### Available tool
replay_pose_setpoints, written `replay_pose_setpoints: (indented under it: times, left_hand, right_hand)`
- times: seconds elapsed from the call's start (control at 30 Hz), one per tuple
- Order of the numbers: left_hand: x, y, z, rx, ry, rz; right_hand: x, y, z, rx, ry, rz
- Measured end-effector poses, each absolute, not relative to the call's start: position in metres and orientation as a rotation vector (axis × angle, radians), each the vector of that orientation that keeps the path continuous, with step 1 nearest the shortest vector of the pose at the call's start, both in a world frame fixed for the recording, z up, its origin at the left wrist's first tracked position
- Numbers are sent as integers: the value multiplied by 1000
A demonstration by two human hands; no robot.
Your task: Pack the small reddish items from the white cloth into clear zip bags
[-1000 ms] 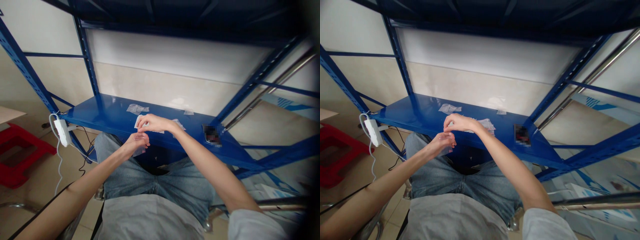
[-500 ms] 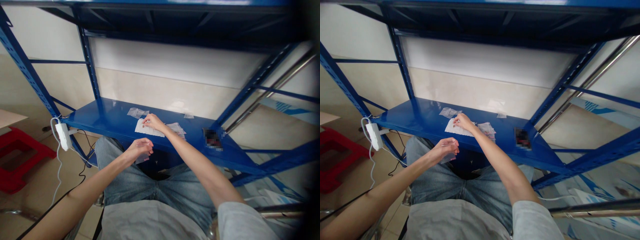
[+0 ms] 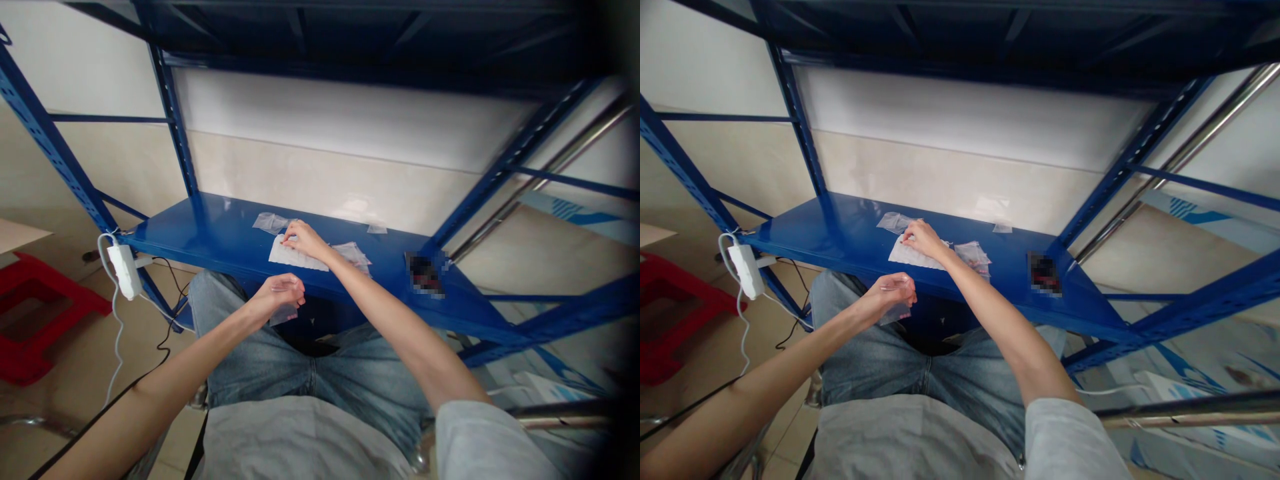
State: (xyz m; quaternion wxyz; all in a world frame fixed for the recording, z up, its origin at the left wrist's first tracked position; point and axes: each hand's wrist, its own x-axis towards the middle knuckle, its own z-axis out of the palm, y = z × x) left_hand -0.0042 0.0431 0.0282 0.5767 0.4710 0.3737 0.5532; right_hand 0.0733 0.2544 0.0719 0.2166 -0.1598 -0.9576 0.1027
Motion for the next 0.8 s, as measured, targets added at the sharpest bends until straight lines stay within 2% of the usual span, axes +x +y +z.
replay_pose_setpoints:
  times: [0.33, 0.57, 0.8]
  left_hand:
    - [-2, 38, 35, 1158, 881, 1250]
    - [-1, 40, 27, 1210, 924, 1138]
    - [8, 36, 27, 1141, 860, 1067]
  right_hand:
    - [115, 166, 154, 24, -2783, 775]
    - [137, 142, 130, 49, -3044, 666]
    - [166, 126, 104, -158, -2878, 739]
